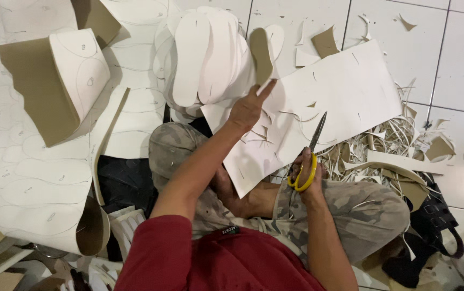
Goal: The person sits on the floor and uses yellow-handled scissors to cut shapes out of white cardboard sheets. They cut along drawn outlines to create individual pieces, which are then placed in a pile nearby.
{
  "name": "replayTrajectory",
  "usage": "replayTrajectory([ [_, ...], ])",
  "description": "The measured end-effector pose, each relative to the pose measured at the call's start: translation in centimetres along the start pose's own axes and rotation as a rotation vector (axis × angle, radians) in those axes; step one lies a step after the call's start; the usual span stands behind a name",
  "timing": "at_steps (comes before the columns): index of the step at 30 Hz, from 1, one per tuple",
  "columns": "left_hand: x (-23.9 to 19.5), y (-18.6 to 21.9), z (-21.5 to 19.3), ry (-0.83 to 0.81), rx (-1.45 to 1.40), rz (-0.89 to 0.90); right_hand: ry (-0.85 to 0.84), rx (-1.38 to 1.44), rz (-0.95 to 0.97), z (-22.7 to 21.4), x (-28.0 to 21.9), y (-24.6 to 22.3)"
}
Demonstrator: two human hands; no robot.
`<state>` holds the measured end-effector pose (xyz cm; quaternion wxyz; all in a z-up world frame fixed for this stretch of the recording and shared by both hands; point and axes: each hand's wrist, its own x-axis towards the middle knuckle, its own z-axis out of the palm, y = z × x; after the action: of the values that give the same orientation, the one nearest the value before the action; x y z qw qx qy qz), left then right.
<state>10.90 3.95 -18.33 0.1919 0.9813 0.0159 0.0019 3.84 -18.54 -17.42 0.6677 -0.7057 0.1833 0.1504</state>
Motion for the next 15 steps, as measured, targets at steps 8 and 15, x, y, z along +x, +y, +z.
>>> replayTrajectory([
  [8,-3.6,-1.0,-10.0,0.646,-0.581,0.042,-0.001,0.002,-0.035,-0.2,0.6,1.1],
  [15,-7.2,-7.4,-9.8,0.716,-1.081,-0.361,0.004,-0.018,-0.007,-0.2,0.3,0.9],
])
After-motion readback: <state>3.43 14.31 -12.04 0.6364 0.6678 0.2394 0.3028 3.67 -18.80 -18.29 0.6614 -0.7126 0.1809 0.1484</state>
